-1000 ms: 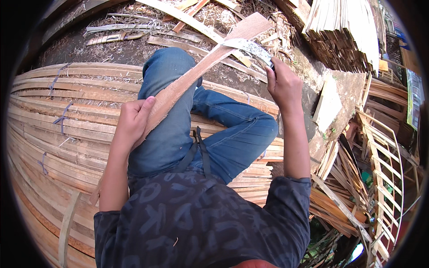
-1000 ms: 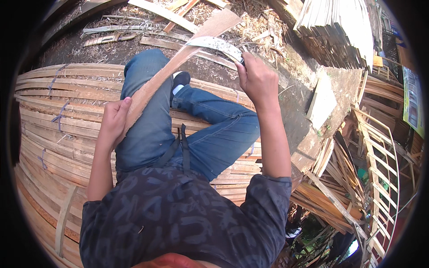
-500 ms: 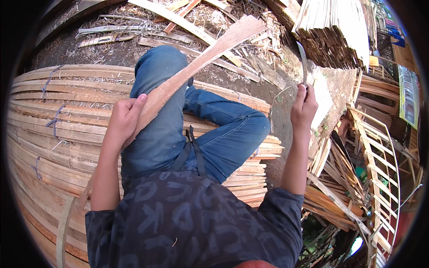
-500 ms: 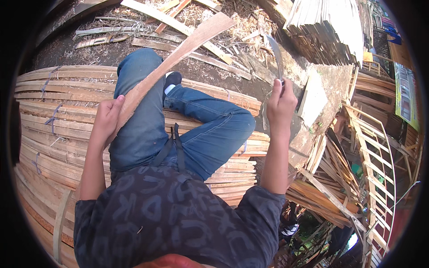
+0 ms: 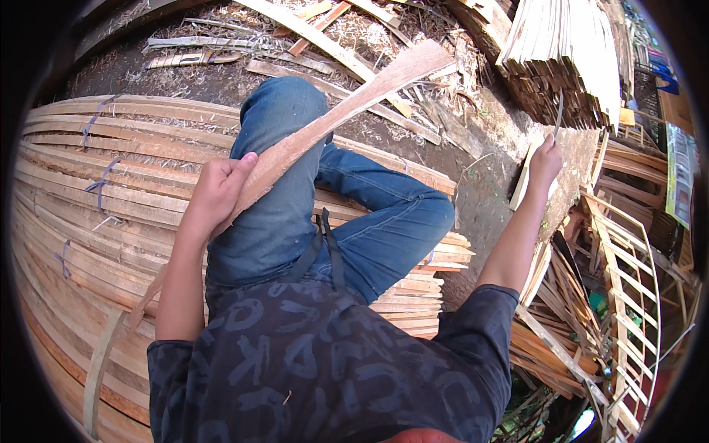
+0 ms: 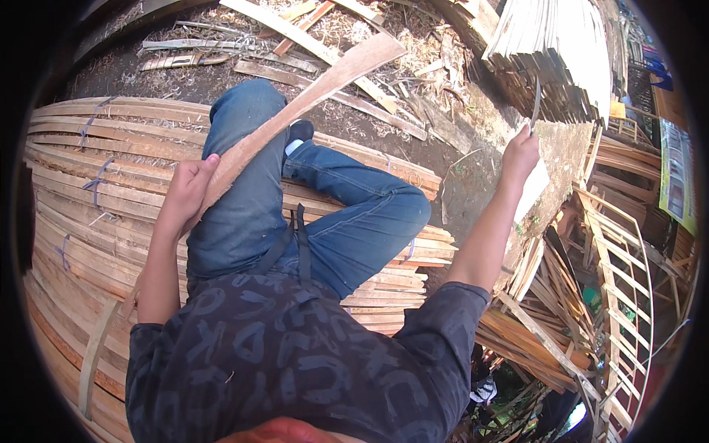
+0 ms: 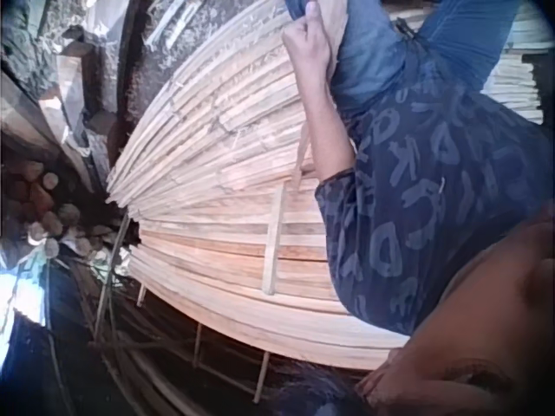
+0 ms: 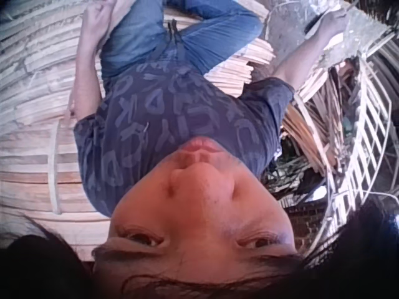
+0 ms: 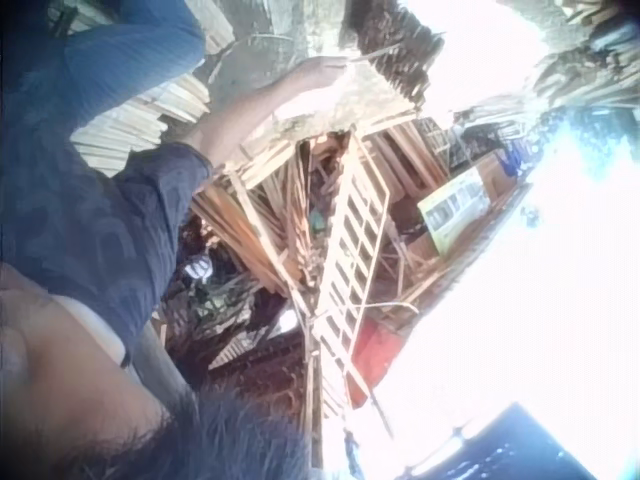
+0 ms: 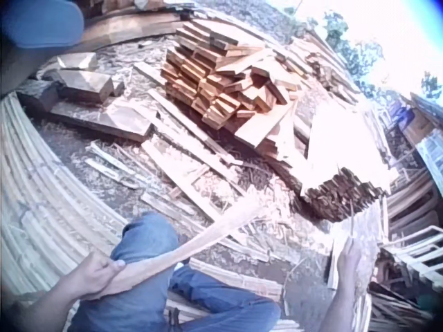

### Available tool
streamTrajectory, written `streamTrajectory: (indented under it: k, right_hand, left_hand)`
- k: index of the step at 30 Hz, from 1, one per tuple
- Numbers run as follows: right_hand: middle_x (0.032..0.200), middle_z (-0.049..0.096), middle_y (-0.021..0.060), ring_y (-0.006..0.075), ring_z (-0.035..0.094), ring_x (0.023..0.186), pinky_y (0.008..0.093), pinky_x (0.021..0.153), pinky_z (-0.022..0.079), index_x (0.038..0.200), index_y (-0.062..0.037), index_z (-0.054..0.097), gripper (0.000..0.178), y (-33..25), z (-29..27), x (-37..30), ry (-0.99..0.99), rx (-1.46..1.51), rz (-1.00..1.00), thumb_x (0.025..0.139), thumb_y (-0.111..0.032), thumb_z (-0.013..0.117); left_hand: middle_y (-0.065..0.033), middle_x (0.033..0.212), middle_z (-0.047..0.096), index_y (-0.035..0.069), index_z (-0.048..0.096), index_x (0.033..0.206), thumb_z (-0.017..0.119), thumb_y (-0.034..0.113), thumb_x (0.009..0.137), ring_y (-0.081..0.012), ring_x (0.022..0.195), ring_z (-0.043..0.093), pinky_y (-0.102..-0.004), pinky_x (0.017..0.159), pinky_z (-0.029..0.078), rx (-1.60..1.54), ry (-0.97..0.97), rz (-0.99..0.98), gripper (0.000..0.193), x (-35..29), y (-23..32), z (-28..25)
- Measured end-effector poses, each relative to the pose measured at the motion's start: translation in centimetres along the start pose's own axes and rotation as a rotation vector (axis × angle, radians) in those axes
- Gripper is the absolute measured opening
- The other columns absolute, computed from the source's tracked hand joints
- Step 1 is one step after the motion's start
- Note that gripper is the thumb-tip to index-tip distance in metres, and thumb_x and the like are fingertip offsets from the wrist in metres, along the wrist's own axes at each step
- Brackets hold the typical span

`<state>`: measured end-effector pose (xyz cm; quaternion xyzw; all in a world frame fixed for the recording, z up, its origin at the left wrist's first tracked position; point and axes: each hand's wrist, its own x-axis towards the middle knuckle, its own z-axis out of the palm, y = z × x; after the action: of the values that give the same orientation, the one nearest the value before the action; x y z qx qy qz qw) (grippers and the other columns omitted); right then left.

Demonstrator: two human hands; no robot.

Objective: The person sits on the ground and uses a knife to shave thin strips from a long piece of wood held against their leg. They repeatedly pull the knife along the wood to remove layers, creating a pile of wood shavings.

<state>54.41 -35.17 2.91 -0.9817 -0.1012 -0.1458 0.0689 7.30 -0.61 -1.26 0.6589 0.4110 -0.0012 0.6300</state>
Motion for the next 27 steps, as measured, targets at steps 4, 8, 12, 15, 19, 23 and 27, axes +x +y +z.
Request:
streamTrajectory:
  k: [4, 8, 12, 15, 19, 23, 27]
  right_hand:
    - [0.073, 0.062, 0.021, 0.0363, 0.061, 0.07, 0.043, 0.064, 0.045, 0.091, 0.0019, 0.06, 0.035, -1.5, -2.4, -6.0, -0.07, 0.293, -0.116, 0.1, -0.029, 0.045]
    - [0.061, 0.054, 0.016, 0.0313, 0.056, 0.055, 0.0388, 0.053, 0.041, 0.094, 0.0012, 0.058, 0.026, -8.0, -2.4, -13.5, -0.293, 0.411, -0.235, 0.099, -0.023, 0.05]
    - [0.06, 0.055, 0.0134, 0.0303, 0.056, 0.051, 0.0394, 0.051, 0.042, 0.095, -0.0005, 0.058, 0.019, -14.6, -2.6, -18.4, -0.362, 0.704, -0.385, 0.094, -0.019, 0.058]
    - [0.065, 0.059, 0.0132, 0.0309, 0.059, 0.054, 0.0396, 0.05, 0.045, 0.094, -0.0021, 0.059, 0.018, -17.4, -2.4, -19.7, -0.386, 0.735, -0.472, 0.092, -0.02, 0.061]
    - [0.068, 0.062, 0.0127, 0.0326, 0.062, 0.057, 0.0411, 0.049, 0.048, 0.091, -0.0041, 0.057, 0.023, -19.5, -2.1, -19.0, -0.322, 0.617, -0.604, 0.093, -0.027, 0.059]
    - [0.066, 0.061, 0.0121, 0.033, 0.061, 0.056, 0.0425, 0.049, 0.047, 0.085, -0.0065, 0.054, 0.026, -17.9, -0.7, -15.1, -0.161, 0.34, -0.636, 0.094, -0.031, 0.056]
    - [0.065, 0.06, 0.0121, 0.0338, 0.061, 0.056, 0.0437, 0.049, 0.047, 0.081, -0.0084, 0.052, 0.027, -14.7, -1.0, -12.0, -0.088, 0.114, -0.653, 0.094, -0.032, 0.057]
  left_hand:
    - [0.0066, 0.054, 0.039, 0.001, 0.05, 0.058, 0.053, 0.036, 0.099, -0.0035, 0.054, 0.033, -0.0271, 0.046, 0.03, 0.025, 0.02, -0.052, 0.054, -0.3, 0.2, -0.2]
    - [0.0069, 0.054, 0.044, 0.004, 0.056, 0.058, 0.054, 0.038, 0.099, -0.0016, 0.052, 0.035, -0.0245, 0.046, 0.03, -0.079, -0.003, -0.164, 0.053, -0.1, 1.4, 0.0]
    - [0.0076, 0.058, 0.041, 0.01, 0.052, 0.064, 0.053, 0.039, 0.099, -0.0028, 0.053, 0.035, -0.023, 0.049, 0.03, -0.063, -0.022, -0.306, 0.045, -0.3, 2.8, -0.5]
    - [0.0078, 0.055, 0.043, 0.008, 0.057, 0.061, 0.055, 0.04, 0.098, -0.0024, 0.049, 0.035, -0.0233, 0.045, 0.029, -0.082, -0.04, -0.295, 0.049, 0.2, 2.1, -1.4]
    - [0.0078, 0.054, 0.042, 0.009, 0.057, 0.06, 0.055, 0.041, 0.097, -0.0024, 0.048, 0.035, -0.0232, 0.044, 0.028, -0.066, -0.041, -0.287, 0.049, 0.3, 2.0, -1.5]
    - [0.0079, 0.055, 0.044, 0.007, 0.057, 0.059, 0.054, 0.039, 0.098, -0.0012, 0.05, 0.036, -0.0232, 0.045, 0.029, -0.062, -0.025, -0.227, 0.051, 0.2, 1.2, -1.1]
    - [0.0076, 0.056, 0.046, 0.002, 0.058, 0.061, 0.054, 0.037, 0.099, -0.0008, 0.053, 0.037, -0.0239, 0.045, 0.031, -0.047, 0.007, -0.137, 0.052, 0.0, 1.8, 0.4]
